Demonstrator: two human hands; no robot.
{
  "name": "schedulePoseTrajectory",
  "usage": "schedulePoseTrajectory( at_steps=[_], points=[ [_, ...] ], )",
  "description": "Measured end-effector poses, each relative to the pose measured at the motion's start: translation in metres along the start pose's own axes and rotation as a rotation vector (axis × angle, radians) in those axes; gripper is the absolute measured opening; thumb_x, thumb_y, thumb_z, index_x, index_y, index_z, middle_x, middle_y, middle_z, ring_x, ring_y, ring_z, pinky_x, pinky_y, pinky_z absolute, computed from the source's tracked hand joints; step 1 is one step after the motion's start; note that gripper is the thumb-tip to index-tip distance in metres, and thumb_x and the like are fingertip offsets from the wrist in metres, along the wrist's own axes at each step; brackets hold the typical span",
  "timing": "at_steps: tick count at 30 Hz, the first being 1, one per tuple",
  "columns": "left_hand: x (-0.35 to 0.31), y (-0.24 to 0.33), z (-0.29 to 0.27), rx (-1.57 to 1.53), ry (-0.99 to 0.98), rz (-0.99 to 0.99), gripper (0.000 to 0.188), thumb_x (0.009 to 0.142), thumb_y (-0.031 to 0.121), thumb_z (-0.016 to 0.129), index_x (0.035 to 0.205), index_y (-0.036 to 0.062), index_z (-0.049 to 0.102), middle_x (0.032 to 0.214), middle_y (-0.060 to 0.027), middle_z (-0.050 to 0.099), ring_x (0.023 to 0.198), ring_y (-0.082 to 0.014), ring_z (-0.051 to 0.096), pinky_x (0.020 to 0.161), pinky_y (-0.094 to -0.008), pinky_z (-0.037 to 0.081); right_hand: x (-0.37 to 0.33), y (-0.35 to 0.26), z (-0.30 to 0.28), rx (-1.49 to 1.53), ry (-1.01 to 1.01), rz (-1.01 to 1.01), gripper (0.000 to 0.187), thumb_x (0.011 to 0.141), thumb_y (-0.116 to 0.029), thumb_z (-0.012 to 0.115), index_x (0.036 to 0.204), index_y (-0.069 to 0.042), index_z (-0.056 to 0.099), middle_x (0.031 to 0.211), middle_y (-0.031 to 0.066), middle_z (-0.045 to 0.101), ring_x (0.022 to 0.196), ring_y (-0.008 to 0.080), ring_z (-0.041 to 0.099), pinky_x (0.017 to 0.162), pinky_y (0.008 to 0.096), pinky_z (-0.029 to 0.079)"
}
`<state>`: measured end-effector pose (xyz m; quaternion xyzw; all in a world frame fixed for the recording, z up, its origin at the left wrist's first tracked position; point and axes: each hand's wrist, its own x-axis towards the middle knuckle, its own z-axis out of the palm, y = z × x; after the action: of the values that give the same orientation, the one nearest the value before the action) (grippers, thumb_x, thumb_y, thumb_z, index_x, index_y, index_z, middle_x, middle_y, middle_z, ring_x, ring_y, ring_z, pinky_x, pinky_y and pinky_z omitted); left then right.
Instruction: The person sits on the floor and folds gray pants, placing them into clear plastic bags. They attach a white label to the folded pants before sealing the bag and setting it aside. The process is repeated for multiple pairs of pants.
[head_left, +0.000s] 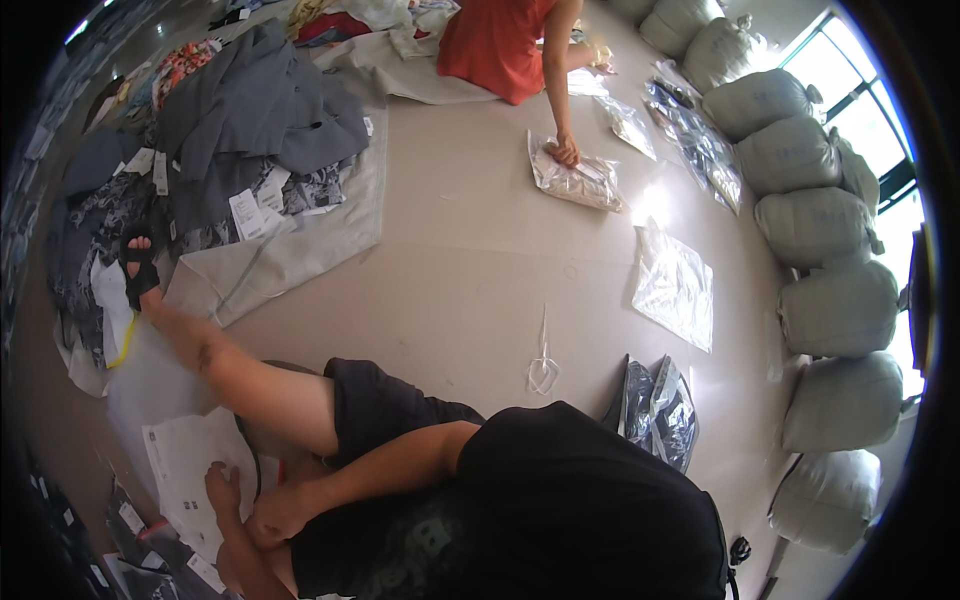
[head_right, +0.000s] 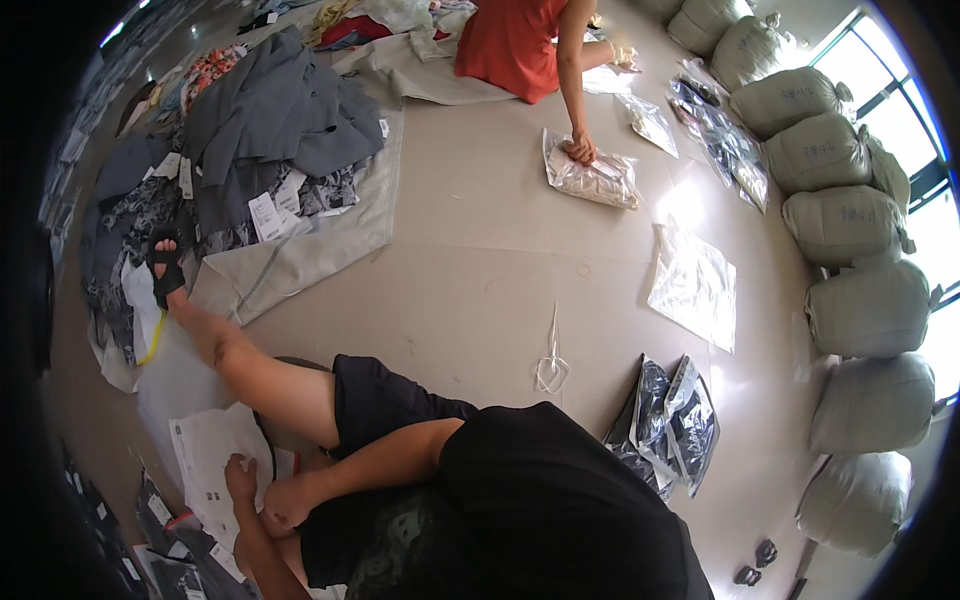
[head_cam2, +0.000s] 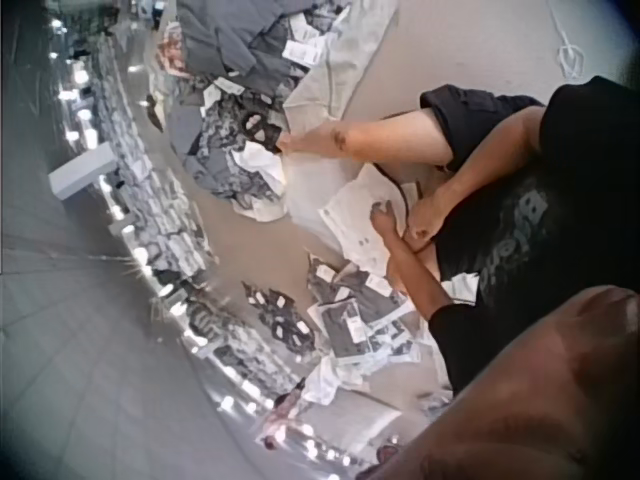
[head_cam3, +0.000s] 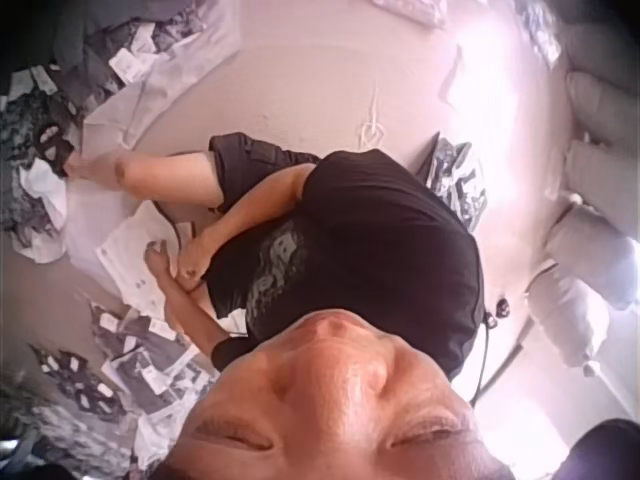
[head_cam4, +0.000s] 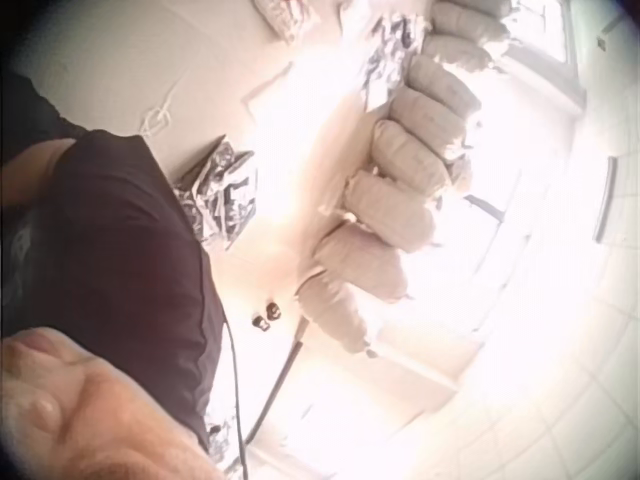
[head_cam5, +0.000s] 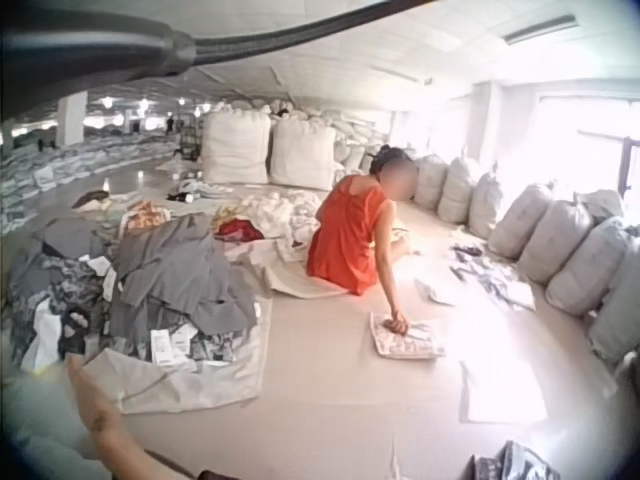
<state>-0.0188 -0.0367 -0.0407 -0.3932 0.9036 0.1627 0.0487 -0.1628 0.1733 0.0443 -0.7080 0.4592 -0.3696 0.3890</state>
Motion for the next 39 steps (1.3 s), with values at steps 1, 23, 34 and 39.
schedulePoseTrajectory(
  at_steps=[1, 23, 34, 39],
  points=[
    [0.002, 0.002, 0.001, -0.030, 0.002, 0.006, 0.037, 0.088, 0.028, 0.077, 0.111, 0.0009, 0.065, 0.104, -0.0239, 0.069, 0.107, -0.0448, 0.064, 0.092, -0.0517, 0.049, 0.001, -0.001, 0.000, -0.018, 0.010, 0.011, 0.013, 0.074, -0.018, 0.070, 0.073, -0.006, 0.075, 0.075, 0.0170, 0.071, 0.074, 0.0380, 0.069, 0.068, 0.0494, 0.052],
    [-0.021, 0.014, 0.004, -0.014, -0.144, -0.030, 0.035, 0.090, 0.032, 0.076, 0.088, -0.0026, 0.071, 0.086, -0.0255, 0.072, 0.083, -0.0441, 0.070, 0.075, -0.0498, 0.055, -0.003, 0.023, 0.007, 0.205, 0.146, 0.015, 0.008, 0.081, -0.012, 0.073, 0.084, -0.007, 0.079, 0.085, 0.0127, 0.076, 0.080, 0.0321, 0.073, 0.072, 0.0439, 0.056],
    [-0.027, 0.020, -0.009, 0.042, -0.172, -0.002, 0.035, 0.091, 0.031, 0.075, 0.087, -0.0034, 0.070, 0.085, -0.0249, 0.072, 0.081, -0.0432, 0.070, 0.074, -0.0489, 0.055, -0.011, 0.005, -0.017, 0.185, 0.062, -0.031, 0.011, 0.083, -0.013, 0.071, 0.089, -0.005, 0.077, 0.084, 0.0159, 0.075, 0.080, 0.0362, 0.072, 0.073, 0.0465, 0.055],
    [-0.029, 0.026, -0.009, 0.065, -0.144, 0.024, 0.035, 0.091, 0.031, 0.075, 0.086, -0.0037, 0.070, 0.084, -0.0246, 0.072, 0.080, -0.0428, 0.070, 0.073, -0.0486, 0.055, -0.092, -0.083, -0.134, 0.240, 0.439, -0.242, 0.018, 0.090, -0.016, 0.070, 0.103, -0.004, 0.072, 0.099, 0.0172, 0.072, 0.089, 0.0377, 0.071, 0.075, 0.0480, 0.055]
  ],
)
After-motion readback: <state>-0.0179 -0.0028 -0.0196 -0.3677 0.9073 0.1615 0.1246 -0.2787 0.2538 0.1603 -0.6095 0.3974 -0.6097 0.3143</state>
